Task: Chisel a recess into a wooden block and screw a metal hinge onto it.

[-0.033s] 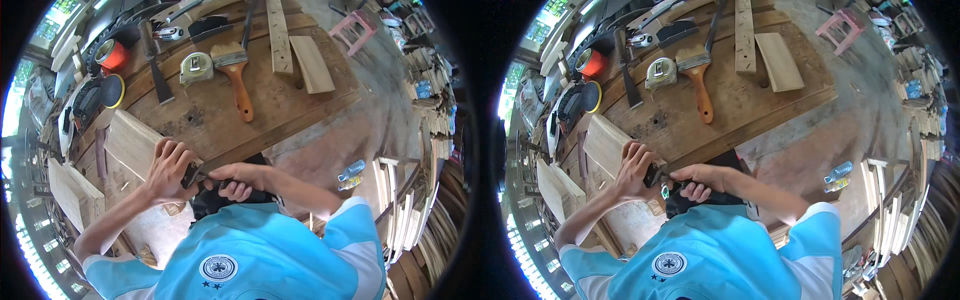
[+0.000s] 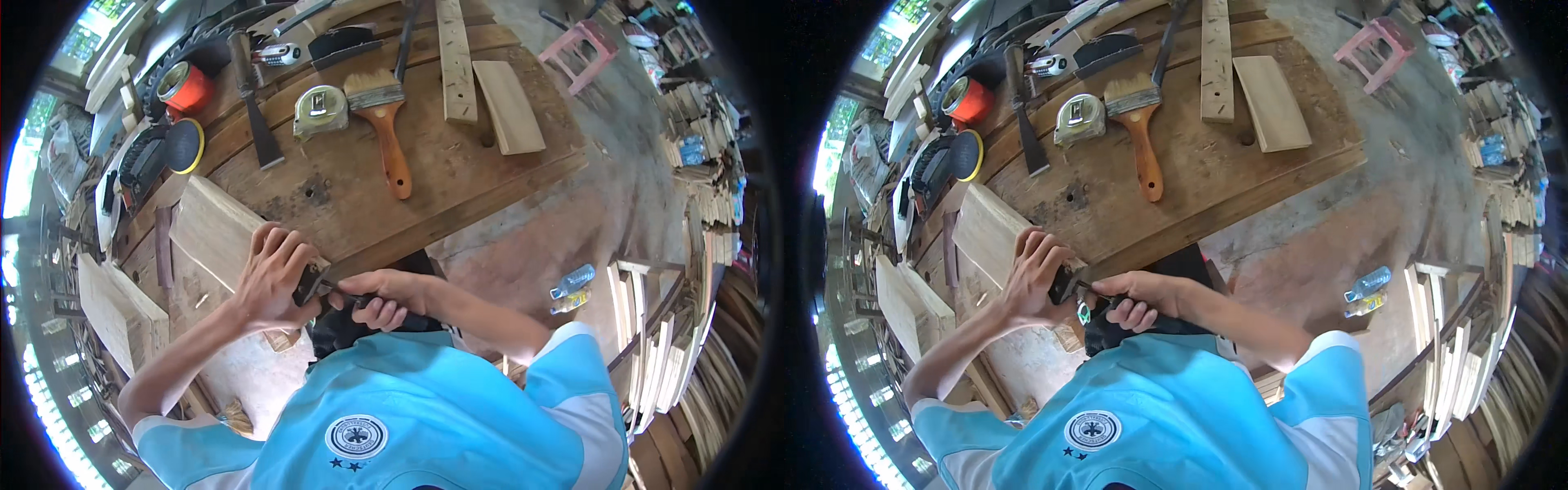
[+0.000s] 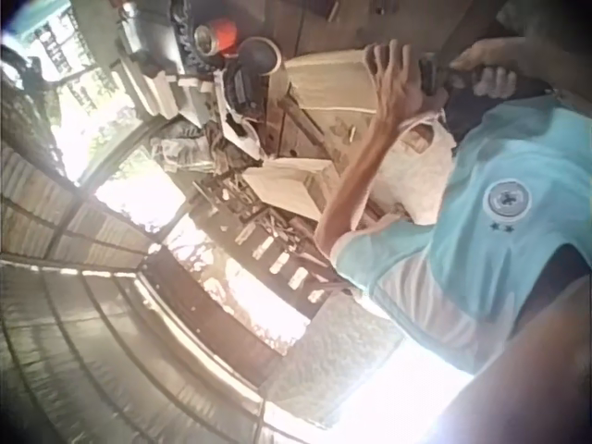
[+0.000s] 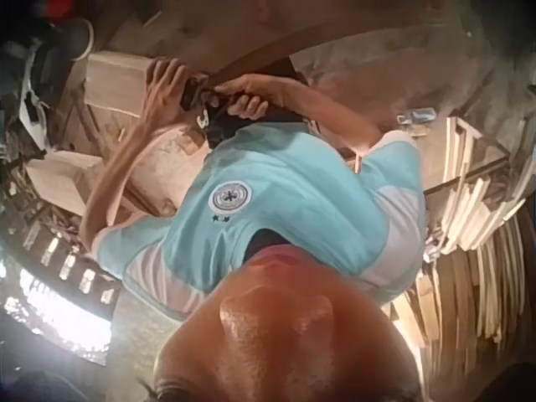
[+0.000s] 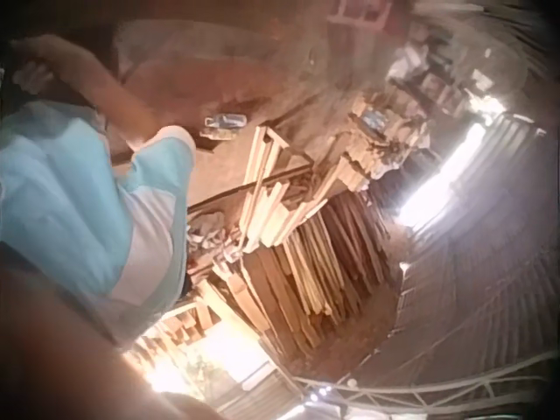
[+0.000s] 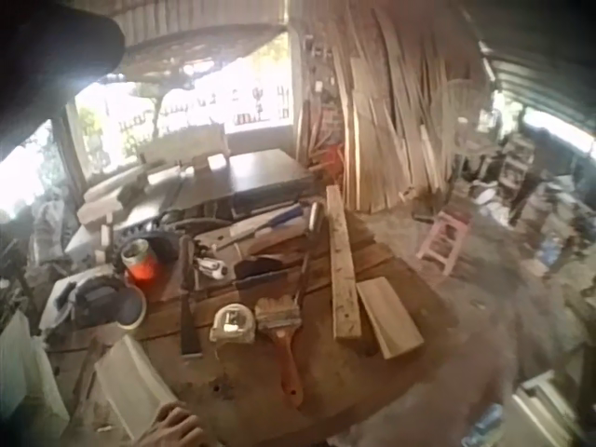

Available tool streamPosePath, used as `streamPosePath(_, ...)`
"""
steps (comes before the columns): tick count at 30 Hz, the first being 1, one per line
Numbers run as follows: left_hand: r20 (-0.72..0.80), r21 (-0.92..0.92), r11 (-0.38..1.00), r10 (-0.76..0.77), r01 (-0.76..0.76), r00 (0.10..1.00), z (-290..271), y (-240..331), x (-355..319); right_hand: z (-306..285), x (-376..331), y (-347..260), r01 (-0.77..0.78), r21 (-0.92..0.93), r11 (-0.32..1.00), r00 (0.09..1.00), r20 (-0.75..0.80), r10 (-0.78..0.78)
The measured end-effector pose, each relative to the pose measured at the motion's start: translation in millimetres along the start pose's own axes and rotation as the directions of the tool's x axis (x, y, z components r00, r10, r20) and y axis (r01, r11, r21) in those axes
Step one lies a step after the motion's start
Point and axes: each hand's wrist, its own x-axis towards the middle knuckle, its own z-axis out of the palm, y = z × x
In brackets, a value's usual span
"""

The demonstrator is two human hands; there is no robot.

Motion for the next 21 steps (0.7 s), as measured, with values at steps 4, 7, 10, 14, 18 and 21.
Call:
streamPosePath(4,0.016,0.04,0.999,0.021,-0.022,1.0,-0.2,5.9,-3.4,5.7,-6.3,14.0,0.055,0.03,0.998,0.995,0.085,-0.058)
streamPosePath(7,-0.042,0.079,0.994,-0.066,0.069,0.997,3.4,2.8,0.1,41.7,-52.1,-2.3,0.193,-0.592,0.782,0.931,-0.142,-0.337)
streamPosePath(10,-0.272,0.068,0.971,-0.204,0.231,0.94,21.5,1.6,19.8,42.5,-91.0,-28.8,0.134,-0.986,0.096,0.249,-0.061,-0.967)
streamPosePath(14,-0.385,-0.538,0.802,-0.509,0.261,0.77,19.9,-27.2,53.7,4.1,-89.0,-91.6,-0.454,-0.885,-0.106,-0.105,0.171,-0.98)
streamPosePath(18,-0.641,0.223,0.94,-0.056,0.256,0.765,3.3,-78.4,96.1,7.7,-75.9,-99.0,-0.591,-0.795,-0.138,-0.106,0.246,-0.963)
streamPosePath(21,-0.133,0.003,0.964,-0.263,0.265,0.956,-7.2,-105.4,113.5,19.3,-63.1,-78.8,-0.687,-0.703,-0.185,-0.179,0.411,-0.894)
